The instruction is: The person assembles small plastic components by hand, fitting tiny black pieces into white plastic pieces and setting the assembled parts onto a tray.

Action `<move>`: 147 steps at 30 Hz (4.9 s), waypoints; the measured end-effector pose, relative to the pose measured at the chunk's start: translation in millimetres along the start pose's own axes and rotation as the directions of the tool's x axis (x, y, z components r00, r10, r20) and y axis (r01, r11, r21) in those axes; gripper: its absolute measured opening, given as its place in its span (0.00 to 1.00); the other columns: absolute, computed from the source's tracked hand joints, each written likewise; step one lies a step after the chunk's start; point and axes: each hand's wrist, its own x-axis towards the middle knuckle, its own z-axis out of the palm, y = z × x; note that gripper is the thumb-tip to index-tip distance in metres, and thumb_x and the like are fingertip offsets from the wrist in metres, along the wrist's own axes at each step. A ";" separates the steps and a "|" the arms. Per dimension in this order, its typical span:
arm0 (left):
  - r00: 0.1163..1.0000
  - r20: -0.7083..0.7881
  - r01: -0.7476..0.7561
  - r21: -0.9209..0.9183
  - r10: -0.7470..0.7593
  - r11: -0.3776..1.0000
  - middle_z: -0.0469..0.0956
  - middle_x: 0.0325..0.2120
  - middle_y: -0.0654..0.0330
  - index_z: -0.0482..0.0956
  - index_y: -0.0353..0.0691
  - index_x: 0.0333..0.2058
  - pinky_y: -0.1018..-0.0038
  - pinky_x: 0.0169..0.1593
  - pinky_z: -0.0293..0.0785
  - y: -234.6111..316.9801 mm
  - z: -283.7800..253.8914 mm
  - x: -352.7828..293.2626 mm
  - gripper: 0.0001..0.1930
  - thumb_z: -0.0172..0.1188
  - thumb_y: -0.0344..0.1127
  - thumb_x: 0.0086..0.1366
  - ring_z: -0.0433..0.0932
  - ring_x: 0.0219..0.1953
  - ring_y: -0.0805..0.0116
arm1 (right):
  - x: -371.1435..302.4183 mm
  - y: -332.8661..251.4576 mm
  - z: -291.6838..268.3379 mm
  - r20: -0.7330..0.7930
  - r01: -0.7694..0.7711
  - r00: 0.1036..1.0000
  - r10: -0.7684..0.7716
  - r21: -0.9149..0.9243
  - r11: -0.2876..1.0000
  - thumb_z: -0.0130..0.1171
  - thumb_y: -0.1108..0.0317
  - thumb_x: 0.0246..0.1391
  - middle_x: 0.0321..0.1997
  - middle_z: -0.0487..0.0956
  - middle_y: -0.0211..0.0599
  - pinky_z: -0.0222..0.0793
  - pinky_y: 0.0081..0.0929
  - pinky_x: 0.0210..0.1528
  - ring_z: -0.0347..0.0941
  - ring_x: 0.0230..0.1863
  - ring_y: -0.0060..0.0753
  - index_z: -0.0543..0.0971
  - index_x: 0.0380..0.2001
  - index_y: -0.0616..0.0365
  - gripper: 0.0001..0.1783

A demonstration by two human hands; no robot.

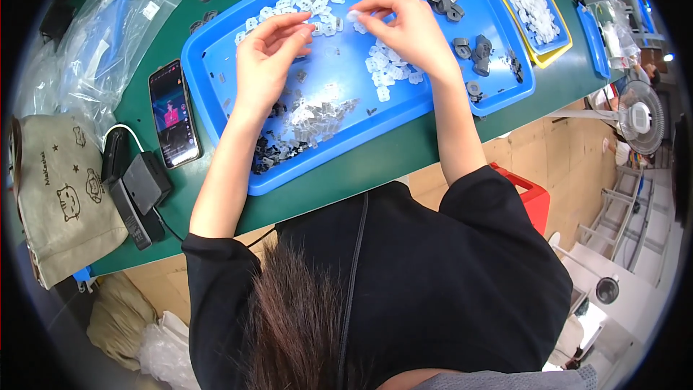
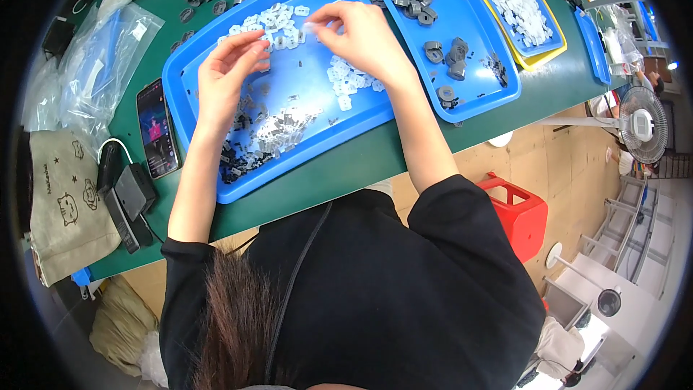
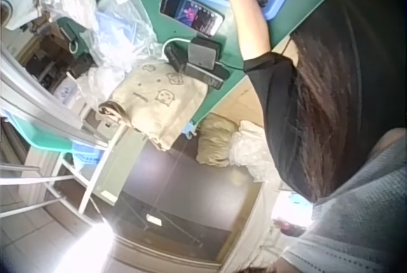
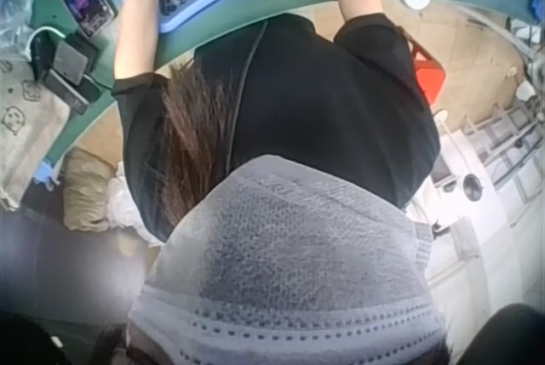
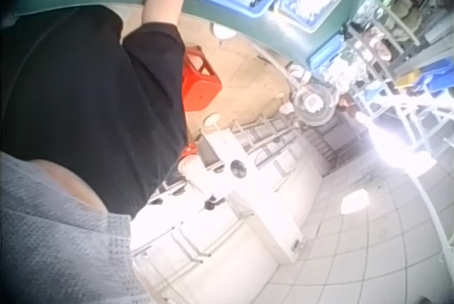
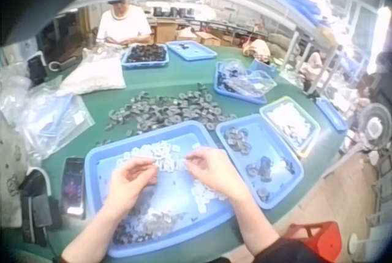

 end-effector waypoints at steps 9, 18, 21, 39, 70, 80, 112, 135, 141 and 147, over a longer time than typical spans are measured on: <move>0.998 0.065 -0.003 -0.018 0.004 1.000 0.78 0.36 0.54 0.76 0.30 0.44 0.76 0.42 0.77 3.9 1.1 -1.4 0.14 0.58 0.23 0.57 0.79 0.35 0.69 | -2.9 -21.9 6.8 0.139 -0.092 0.990 0.011 0.588 0.804 0.61 0.70 0.49 0.26 0.78 0.30 0.69 0.17 0.34 0.73 0.30 0.18 0.76 0.34 0.62 0.10; 0.997 -0.001 -0.074 -0.087 0.074 0.993 0.76 0.38 0.51 0.75 0.30 0.46 0.73 0.43 0.78 2.6 5.1 -0.8 0.15 0.57 0.24 0.59 0.79 0.37 0.66 | -8.2 -13.4 24.3 0.248 0.126 0.961 -0.124 0.007 0.992 0.59 0.73 0.41 0.27 0.78 0.43 0.72 0.28 0.35 0.77 0.31 0.37 0.79 0.30 0.62 0.09; 1.000 0.010 -0.029 -0.103 0.030 0.994 0.75 0.40 0.53 0.73 0.30 0.48 0.69 0.44 0.79 0.6 1.6 -0.1 0.16 0.57 0.25 0.60 0.78 0.40 0.62 | -8.8 -14.2 24.1 0.199 0.178 0.965 -0.170 -0.024 0.984 0.59 0.73 0.41 0.26 0.78 0.42 0.72 0.28 0.34 0.76 0.28 0.37 0.79 0.29 0.63 0.08; 0.974 0.045 0.226 -0.281 -0.223 0.933 0.77 0.38 0.49 0.72 0.27 0.46 0.77 0.45 0.78 3.6 1.8 -1.0 0.15 0.56 0.26 0.61 0.79 0.39 0.65 | -0.5 -30.1 2.2 0.208 -0.232 0.972 0.106 0.809 0.541 0.62 0.73 0.48 0.35 0.80 0.40 0.73 0.22 0.44 0.78 0.38 0.27 0.79 0.34 0.66 0.10; 1.000 -0.021 0.016 -0.048 -0.017 0.999 0.78 0.36 0.50 0.75 0.27 0.42 0.75 0.44 0.77 1.7 7.4 -4.7 0.12 0.58 0.25 0.59 0.79 0.38 0.66 | -2.1 -33.9 32.3 -0.093 0.001 0.992 0.082 0.668 0.744 0.63 0.72 0.42 0.28 0.79 0.33 0.72 0.19 0.38 0.76 0.32 0.22 0.79 0.35 0.60 0.13; 1.000 -0.016 0.012 -0.138 -0.014 0.990 0.78 0.36 0.50 0.74 0.27 0.39 0.74 0.44 0.77 3.1 9.4 -6.9 0.10 0.58 0.24 0.58 0.79 0.38 0.65 | -4.0 -37.6 35.5 0.177 -0.195 0.981 0.081 0.907 0.373 0.57 0.74 0.50 0.33 0.74 0.30 0.68 0.17 0.43 0.73 0.37 0.19 0.73 0.45 0.61 0.17; 0.984 -0.030 -0.087 0.780 0.176 0.619 0.78 0.33 0.52 0.75 0.33 0.41 0.71 0.37 0.75 60.8 -7.1 -31.2 0.18 0.61 0.41 0.58 0.79 0.33 0.63 | -6.7 -29.0 34.8 0.291 -0.185 0.955 -0.060 0.738 0.649 0.52 0.72 0.46 0.30 0.71 0.23 0.65 0.14 0.38 0.66 0.31 0.12 0.74 0.47 0.63 0.21; 0.968 0.048 -0.233 0.527 0.245 0.817 0.77 0.34 0.53 0.75 0.35 0.43 0.72 0.40 0.75 14.9 -1.7 -19.0 0.15 0.59 0.32 0.56 0.78 0.36 0.63 | -7.3 -32.9 48.5 0.152 -0.139 0.988 0.022 0.820 0.555 0.58 0.74 0.46 0.32 0.75 0.29 0.66 0.13 0.38 0.70 0.32 0.14 0.74 0.43 0.62 0.17; 0.999 0.025 0.022 0.013 -0.022 1.000 0.79 0.30 0.56 0.76 0.31 0.39 0.77 0.39 0.76 -7.1 -12.5 -16.1 0.10 0.58 0.29 0.59 0.79 0.34 0.72 | -6.9 -38.8 47.7 0.128 -0.133 0.991 0.048 0.832 0.538 0.62 0.72 0.47 0.35 0.76 0.32 0.68 0.16 0.42 0.72 0.36 0.18 0.75 0.40 0.62 0.15; 0.998 -0.048 0.027 -0.068 -0.030 0.997 0.79 0.30 0.56 0.76 0.30 0.36 0.78 0.38 0.76 -5.5 -14.4 -17.0 0.09 0.58 0.30 0.60 0.79 0.32 0.71 | -9.6 -43.9 47.3 0.075 -0.056 0.997 0.000 0.744 0.666 0.62 0.71 0.47 0.34 0.77 0.31 0.69 0.18 0.39 0.73 0.36 0.19 0.76 0.37 0.62 0.13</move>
